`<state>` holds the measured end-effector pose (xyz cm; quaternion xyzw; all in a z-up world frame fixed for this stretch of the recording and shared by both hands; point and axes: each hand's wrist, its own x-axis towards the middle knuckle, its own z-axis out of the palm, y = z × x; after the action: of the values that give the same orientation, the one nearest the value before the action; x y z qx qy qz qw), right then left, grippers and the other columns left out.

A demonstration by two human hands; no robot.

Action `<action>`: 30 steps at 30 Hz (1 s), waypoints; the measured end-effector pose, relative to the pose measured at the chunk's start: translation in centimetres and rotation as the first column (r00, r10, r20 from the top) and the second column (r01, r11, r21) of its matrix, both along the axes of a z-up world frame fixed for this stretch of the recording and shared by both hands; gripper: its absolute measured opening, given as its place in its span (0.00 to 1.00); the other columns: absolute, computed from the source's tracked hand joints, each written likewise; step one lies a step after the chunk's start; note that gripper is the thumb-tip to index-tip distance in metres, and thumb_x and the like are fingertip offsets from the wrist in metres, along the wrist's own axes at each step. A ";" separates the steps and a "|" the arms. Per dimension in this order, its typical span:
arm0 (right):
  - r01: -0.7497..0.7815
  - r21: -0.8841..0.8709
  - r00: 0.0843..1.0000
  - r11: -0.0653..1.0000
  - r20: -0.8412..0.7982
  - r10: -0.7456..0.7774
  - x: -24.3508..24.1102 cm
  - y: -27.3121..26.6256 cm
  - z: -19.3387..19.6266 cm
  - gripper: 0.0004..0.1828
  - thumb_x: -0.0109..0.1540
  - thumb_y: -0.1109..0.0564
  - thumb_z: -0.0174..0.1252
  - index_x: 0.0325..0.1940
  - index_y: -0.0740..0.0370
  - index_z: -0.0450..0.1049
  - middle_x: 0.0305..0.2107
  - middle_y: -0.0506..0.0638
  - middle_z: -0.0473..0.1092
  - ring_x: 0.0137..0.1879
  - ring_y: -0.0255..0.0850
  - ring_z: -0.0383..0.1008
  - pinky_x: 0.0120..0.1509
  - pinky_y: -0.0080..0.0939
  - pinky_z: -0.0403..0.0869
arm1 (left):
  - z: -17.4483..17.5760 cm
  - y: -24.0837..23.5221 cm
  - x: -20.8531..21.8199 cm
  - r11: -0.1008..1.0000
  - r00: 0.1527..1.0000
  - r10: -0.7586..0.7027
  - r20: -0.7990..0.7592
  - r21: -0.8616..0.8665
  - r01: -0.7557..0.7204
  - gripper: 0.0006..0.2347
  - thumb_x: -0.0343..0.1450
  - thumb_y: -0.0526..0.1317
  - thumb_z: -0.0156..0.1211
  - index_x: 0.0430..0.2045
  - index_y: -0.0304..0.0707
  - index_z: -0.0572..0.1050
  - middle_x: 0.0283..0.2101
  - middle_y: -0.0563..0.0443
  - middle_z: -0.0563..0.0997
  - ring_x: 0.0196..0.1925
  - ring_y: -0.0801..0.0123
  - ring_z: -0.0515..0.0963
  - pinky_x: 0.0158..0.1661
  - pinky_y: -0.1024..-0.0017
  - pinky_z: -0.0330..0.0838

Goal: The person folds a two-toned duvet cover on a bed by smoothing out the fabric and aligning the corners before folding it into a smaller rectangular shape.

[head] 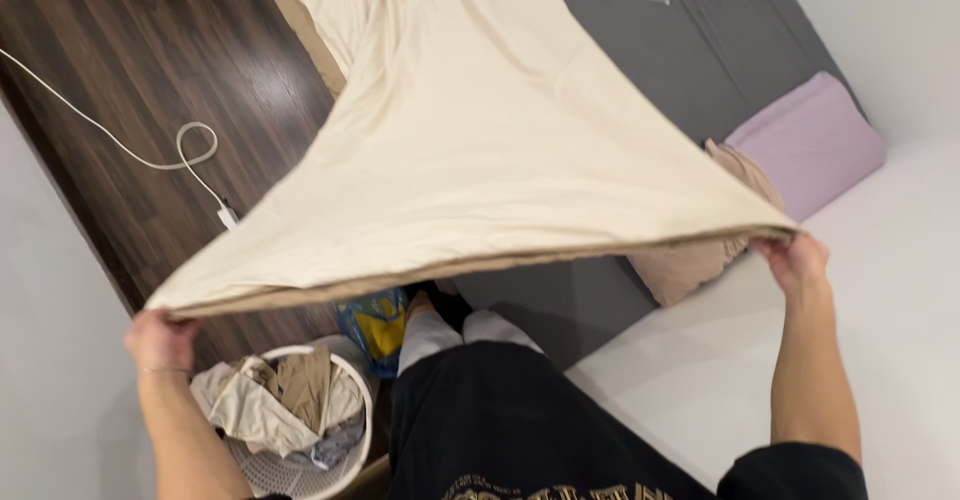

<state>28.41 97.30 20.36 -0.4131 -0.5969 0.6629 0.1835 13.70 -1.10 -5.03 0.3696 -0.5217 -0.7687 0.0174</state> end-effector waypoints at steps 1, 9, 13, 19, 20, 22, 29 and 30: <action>0.029 -0.012 0.999 1.000 0.044 -0.028 -0.1 -0.7 -0.6 0.15 0.73 0.62 0.41 0.53 0.78 0.69 0.47 0.62 0.75 0.51 0.53 0.79 0.58 0.61 0.80 | -0.2 1.0 0.2 1.000 0.999 -0.030 0.010 -0.008 0.030 0.05 0.76 0.30 0.48 0.42 0.27 0.70 0.50 0.35 0.76 0.48 0.50 0.81 0.45 0.48 0.80; -0.056 0.092 0.917 0.994 0.399 0.015 -3.0 -8.4 -6.8 0.15 0.70 0.67 0.38 0.49 0.76 0.71 0.35 0.63 0.72 0.42 0.55 0.78 0.48 0.54 0.81 | -2.8 11.2 -0.3 0.992 0.989 -0.079 0.124 0.109 0.065 0.04 0.76 0.29 0.45 0.37 0.25 0.69 0.45 0.35 0.76 0.42 0.47 0.80 0.41 0.47 0.78; -0.044 0.106 0.894 0.993 0.447 -0.008 -7.4 -11.2 -9.0 0.14 0.72 0.60 0.44 0.54 0.69 0.72 0.43 0.56 0.73 0.46 0.50 0.76 0.48 0.53 0.79 | -3.9 13.9 -4.7 0.984 0.957 -0.179 0.230 0.065 0.168 0.05 0.77 0.30 0.47 0.41 0.23 0.69 0.46 0.32 0.74 0.43 0.45 0.79 0.44 0.45 0.81; -0.052 0.045 0.850 0.998 0.526 0.020 -19.5 -14.3 -11.5 0.16 0.70 0.61 0.43 0.57 0.68 0.73 0.47 0.59 0.74 0.47 0.51 0.78 0.49 0.59 0.80 | -5.8 17.9 -15.5 0.976 0.958 -0.027 0.285 0.217 -0.037 0.10 0.73 0.28 0.44 0.46 0.20 0.66 0.51 0.33 0.74 0.50 0.46 0.80 0.46 0.47 0.77; -0.134 0.053 0.819 0.990 0.568 0.081 -21.6 -14.6 -11.8 0.17 0.69 0.64 0.42 0.56 0.70 0.74 0.46 0.62 0.75 0.47 0.54 0.78 0.50 0.59 0.81 | -6.1 18.6 -17.6 0.975 0.964 -0.083 0.253 0.222 0.026 0.09 0.75 0.29 0.45 0.46 0.19 0.67 0.51 0.32 0.74 0.49 0.46 0.80 0.46 0.49 0.77; -0.116 0.064 0.831 0.991 0.552 0.062 -28.0 -15.3 -11.8 0.15 0.72 0.58 0.49 0.58 0.69 0.73 0.49 0.61 0.74 0.48 0.54 0.77 0.50 0.59 0.78 | -6.1 19.8 -23.6 0.971 0.974 -0.157 0.163 0.207 0.122 0.09 0.76 0.30 0.43 0.44 0.19 0.69 0.48 0.33 0.77 0.45 0.47 0.82 0.44 0.51 0.78; -0.474 0.223 0.468 0.852 -0.756 0.459 -43.8 -3.9 10.7 0.15 0.76 0.52 0.46 0.64 0.57 0.71 0.57 0.50 0.73 0.63 0.41 0.75 0.69 0.42 0.73 | 13.9 2.0 -50.3 0.957 0.675 0.142 -0.724 0.275 0.094 0.11 0.80 0.39 0.50 0.41 0.26 0.73 0.41 0.38 0.79 0.39 0.55 0.80 0.40 0.60 0.79; -0.254 0.147 0.580 0.956 -0.768 0.272 -43.4 -1.9 15.6 0.16 0.78 0.52 0.50 0.63 0.64 0.74 0.59 0.56 0.75 0.61 0.47 0.75 0.72 0.47 0.76 | 17.1 -1.6 -50.6 0.944 0.646 0.235 -0.727 0.328 0.025 0.12 0.81 0.39 0.48 0.47 0.23 0.73 0.49 0.35 0.81 0.52 0.51 0.86 0.54 0.58 0.83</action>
<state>-15.04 95.42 35.98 0.0108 -0.5190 0.7892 0.3283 -36.93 -2.71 12.10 0.0432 -0.3172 -0.9214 0.2203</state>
